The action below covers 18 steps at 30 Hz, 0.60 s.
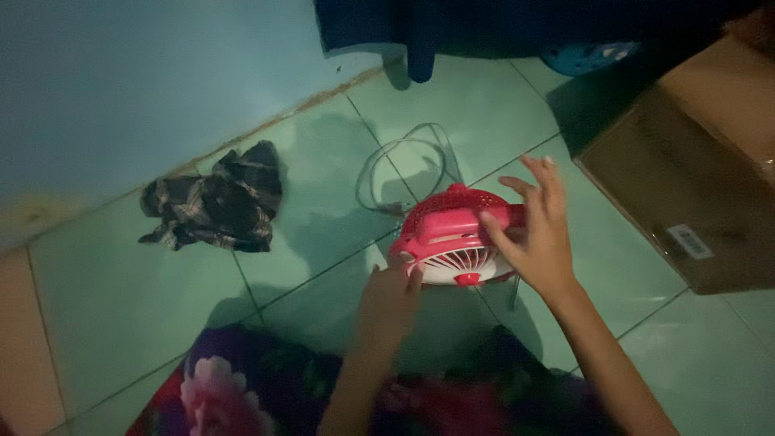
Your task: The person sits on the floor and disassembles a small pink car-shaped fan. They remove the front grille, use a screwdriver to loosen the central hub, and detach the fan blade assembly. The removed parts are placed on the floor beside the fan.
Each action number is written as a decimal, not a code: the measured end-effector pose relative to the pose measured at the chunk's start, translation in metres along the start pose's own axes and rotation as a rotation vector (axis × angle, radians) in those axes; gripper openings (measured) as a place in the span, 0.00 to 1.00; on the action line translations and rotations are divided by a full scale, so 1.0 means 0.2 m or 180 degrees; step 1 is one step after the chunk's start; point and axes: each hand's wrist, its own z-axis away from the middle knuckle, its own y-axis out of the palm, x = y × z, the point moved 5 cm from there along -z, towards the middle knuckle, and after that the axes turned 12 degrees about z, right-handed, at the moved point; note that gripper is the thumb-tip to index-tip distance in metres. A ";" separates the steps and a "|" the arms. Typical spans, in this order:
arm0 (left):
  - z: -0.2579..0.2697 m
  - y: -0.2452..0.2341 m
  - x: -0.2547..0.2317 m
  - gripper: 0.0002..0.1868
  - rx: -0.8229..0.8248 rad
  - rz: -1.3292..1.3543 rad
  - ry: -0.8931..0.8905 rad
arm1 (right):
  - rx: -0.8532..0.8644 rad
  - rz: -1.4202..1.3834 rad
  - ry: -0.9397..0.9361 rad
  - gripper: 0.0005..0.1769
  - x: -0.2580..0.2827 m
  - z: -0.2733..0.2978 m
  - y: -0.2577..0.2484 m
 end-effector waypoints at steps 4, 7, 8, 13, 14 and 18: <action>-0.10 -0.22 0.17 0.25 -0.0490 0.0477 0.0522 | 0.0245 -0.0031 -0.0065 0.18 0.05 -0.09 0.02; -0.29 -0.34 0.35 0.18 -0.1385 0.1165 0.1399 | 0.0470 -0.0367 -0.0002 0.16 0.03 -0.11 0.04; -0.37 -0.34 0.41 0.20 -0.1721 0.1344 0.1772 | 0.0618 -0.0492 0.0129 0.17 0.01 -0.11 0.05; -0.89 -0.14 0.65 0.16 -0.0642 0.2308 0.0928 | 0.1034 -0.0268 -0.0113 0.20 -0.04 -0.11 0.12; -0.97 -0.09 0.66 0.21 -0.0272 0.2480 0.0526 | 0.0858 -0.0156 -0.0342 0.20 -0.03 -0.10 0.13; -1.14 -0.09 0.57 0.28 -0.0370 0.1706 0.0965 | 0.0758 -0.0083 -0.0453 0.17 -0.06 -0.06 0.19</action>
